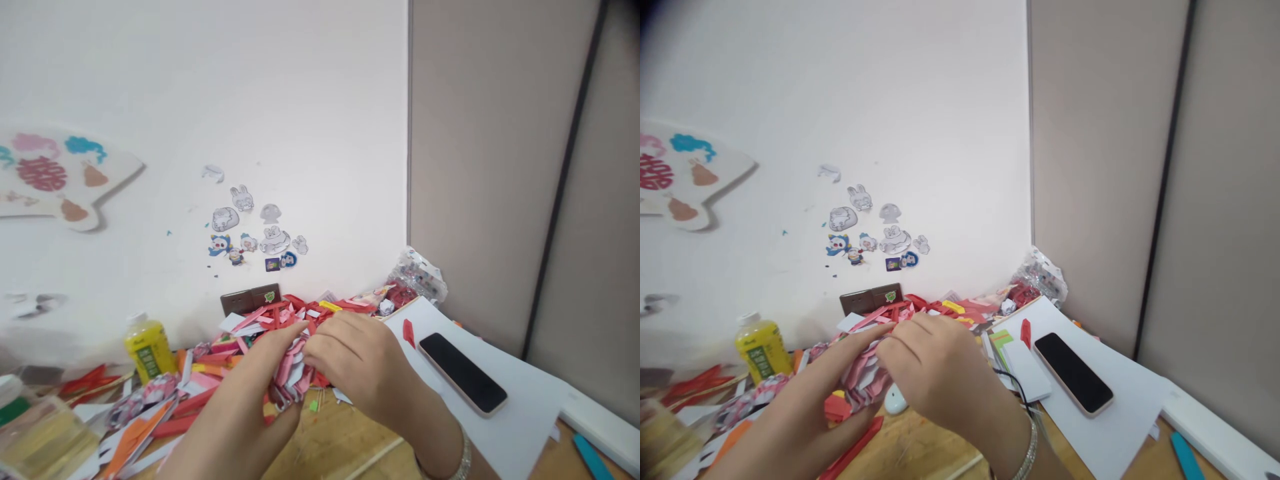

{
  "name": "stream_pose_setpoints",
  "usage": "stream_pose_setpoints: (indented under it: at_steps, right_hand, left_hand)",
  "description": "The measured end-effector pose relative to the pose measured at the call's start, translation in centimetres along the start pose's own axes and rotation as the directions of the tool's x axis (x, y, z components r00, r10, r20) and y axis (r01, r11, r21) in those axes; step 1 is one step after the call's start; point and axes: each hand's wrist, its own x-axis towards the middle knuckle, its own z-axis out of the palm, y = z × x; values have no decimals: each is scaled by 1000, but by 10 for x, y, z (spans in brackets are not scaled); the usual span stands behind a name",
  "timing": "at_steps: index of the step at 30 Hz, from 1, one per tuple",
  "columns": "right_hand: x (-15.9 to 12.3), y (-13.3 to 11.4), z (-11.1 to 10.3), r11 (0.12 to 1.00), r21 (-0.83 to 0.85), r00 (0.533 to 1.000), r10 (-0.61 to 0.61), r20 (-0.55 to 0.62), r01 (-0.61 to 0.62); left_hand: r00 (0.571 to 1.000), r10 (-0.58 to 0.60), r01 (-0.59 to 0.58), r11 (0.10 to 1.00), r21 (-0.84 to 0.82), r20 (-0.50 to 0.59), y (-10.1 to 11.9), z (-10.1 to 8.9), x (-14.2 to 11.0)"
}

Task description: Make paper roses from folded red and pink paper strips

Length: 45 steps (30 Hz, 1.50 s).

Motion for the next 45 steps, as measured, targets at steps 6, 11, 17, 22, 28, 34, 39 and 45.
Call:
stream_pose_setpoints:
  at_steps: [6,11,17,22,28,34,39,45]
  right_hand:
    - [0,1,1,1000,1,999,29,19,-29]
    - [-1,1,1,998,30,998,54,30,-55]
    - [0,1,1,1000,3,999,29,35,-29]
    - [4,-1,-1,999,-27,1000,-19,-9,19]
    - [5,0,-5,999,-6,998,-43,-37,43]
    - [4,-1,-6,999,31,995,-32,-91,35]
    - [4,-2,-5,1000,16,998,-21,-65,22]
    - [2,4,0,1000,6,999,9,-42,-9]
  left_hand:
    - [1000,5,-5,1000,-4,7,0,1,1]
    - [1000,23,-23,1000,-4,-11,0,1,2]
    - [999,32,-34,999,-36,-43,0,3,5]
    - [997,41,-43,999,-26,-63,1,3,5]
    - [998,43,-43,999,-3,-50,1,6,4]
    - [999,27,-27,1000,-3,-31,6,3,6]
    - [1000,21,-21,999,-35,-17,7,2,7]
    - [999,-30,25,996,-91,-45,1,3,7]
